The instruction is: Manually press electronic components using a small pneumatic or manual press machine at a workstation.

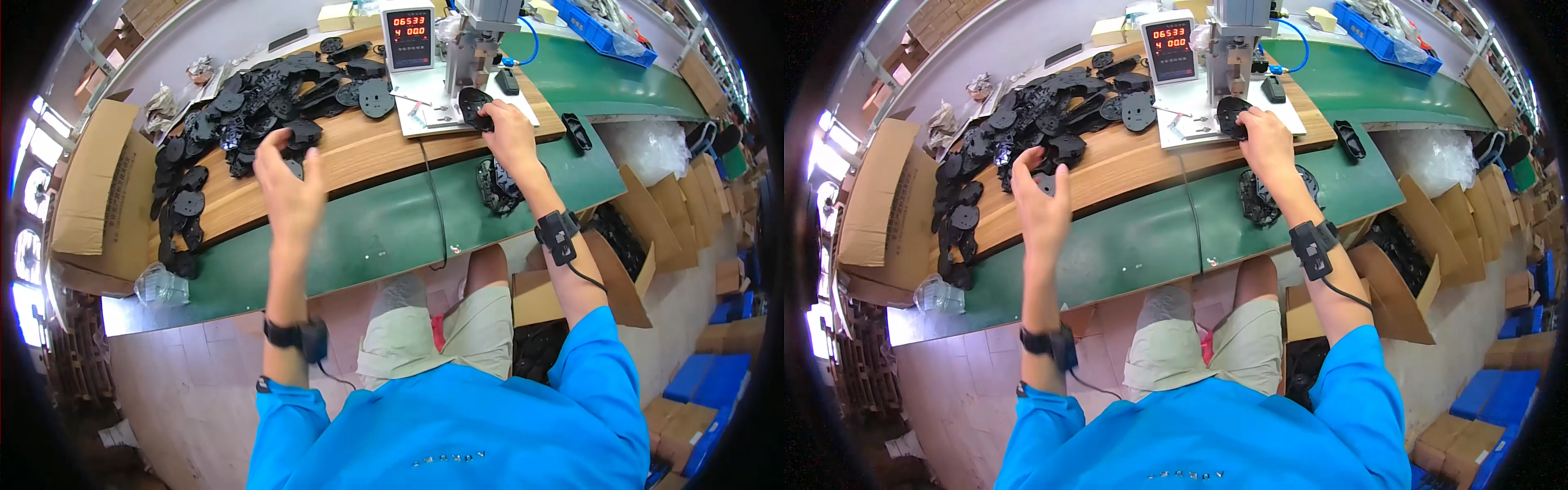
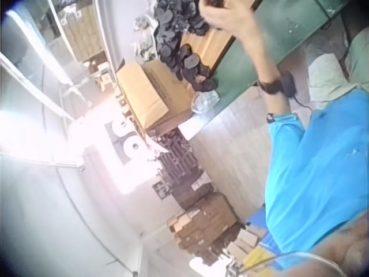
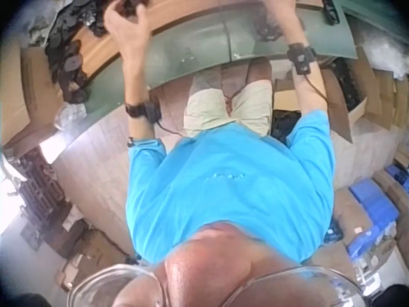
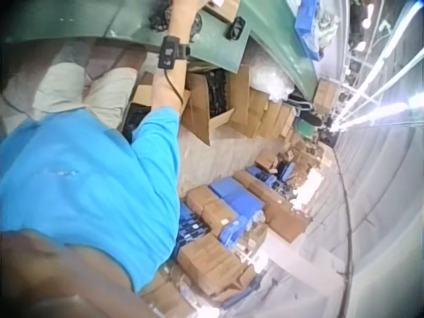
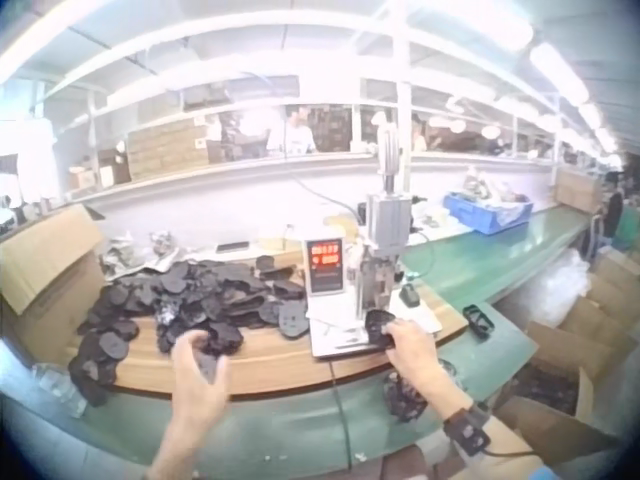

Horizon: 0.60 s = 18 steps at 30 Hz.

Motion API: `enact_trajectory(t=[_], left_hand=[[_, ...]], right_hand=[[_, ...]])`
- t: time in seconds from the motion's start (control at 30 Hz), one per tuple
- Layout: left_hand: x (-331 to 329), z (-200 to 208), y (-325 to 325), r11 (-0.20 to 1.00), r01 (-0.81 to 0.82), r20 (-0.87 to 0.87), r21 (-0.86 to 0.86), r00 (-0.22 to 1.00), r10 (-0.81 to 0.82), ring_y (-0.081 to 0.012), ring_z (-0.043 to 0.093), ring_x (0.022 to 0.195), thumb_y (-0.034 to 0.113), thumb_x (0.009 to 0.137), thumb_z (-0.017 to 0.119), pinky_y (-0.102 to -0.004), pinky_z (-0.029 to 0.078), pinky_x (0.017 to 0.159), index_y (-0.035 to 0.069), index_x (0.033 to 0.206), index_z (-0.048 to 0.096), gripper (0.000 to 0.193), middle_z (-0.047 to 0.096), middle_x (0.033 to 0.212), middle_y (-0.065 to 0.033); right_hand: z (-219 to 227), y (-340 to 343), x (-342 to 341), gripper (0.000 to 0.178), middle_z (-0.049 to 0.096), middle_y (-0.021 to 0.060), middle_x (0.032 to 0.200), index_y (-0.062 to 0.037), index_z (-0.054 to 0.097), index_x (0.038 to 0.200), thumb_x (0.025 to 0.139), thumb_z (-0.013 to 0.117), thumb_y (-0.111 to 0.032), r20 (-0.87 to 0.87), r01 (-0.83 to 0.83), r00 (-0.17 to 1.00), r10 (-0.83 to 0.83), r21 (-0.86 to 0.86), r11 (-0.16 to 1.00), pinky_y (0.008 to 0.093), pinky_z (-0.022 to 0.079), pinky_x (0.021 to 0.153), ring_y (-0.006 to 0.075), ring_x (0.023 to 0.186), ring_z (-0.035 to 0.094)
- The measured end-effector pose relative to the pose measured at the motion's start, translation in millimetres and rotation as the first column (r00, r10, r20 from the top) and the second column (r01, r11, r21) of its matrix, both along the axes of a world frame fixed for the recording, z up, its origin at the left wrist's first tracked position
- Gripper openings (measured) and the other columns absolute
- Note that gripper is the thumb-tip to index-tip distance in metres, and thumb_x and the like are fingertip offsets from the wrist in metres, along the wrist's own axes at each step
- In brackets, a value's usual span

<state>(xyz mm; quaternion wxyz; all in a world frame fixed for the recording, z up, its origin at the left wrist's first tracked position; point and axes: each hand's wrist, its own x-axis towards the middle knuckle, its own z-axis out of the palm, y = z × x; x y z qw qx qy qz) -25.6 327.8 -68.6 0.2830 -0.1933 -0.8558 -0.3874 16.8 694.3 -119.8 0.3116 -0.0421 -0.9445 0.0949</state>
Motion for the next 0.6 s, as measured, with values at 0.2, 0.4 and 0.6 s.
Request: enact_trajectory(t=[0.2,0.4,0.6], left_hand=[[-98,-64,-99,0.833,-0.174,0.351,-0.526,0.847,0.399,-0.0471,0.053,0.133,0.045,0.084,0.085,-0.0494,0.045,0.110,-0.003,0.159,0.026,0.107,0.053,0.144,-0.0336],[-106,-69,-116,0.891,-0.195,0.133,-0.410,0.954,0.270,-0.0438,0.061,0.122,0.019,0.074,0.093,-0.0462,0.049,0.104,-0.003,0.150,0.042,0.094,0.062,0.132,-0.0301],[-61,-22,-82,0.984,-0.135,0.258,-0.119,0.953,0.162,-0.0323,0.065,0.105,0.009,0.089,0.079,-0.0398,0.053,0.090,-0.003,0.140,0.054,0.058,0.064,0.116,-0.0206]], right_hand=[[3,-12,-7,0.030,0.069,0.0083,0.103,-0.0076,0.071,0.100,0.072,0.075,0.002,0.013,0.007,1.000,-0.007,-0.033,0.999,0.0453,0.057,0.089,0.0324,0.103,0.067],[2,-17,-9,0.014,0.069,0.0101,0.099,-0.0055,0.070,0.090,0.080,0.063,0.002,-0.077,-0.009,0.997,0.006,-0.037,0.999,0.0460,0.059,0.084,0.0336,0.099,0.068],[-1,-11,-4,0.012,0.068,0.0097,0.099,-0.0062,0.070,0.091,0.082,0.064,0.000,-0.082,0.006,0.997,-0.009,-0.037,0.999,0.0452,0.059,0.085,0.0324,0.098,0.067]])
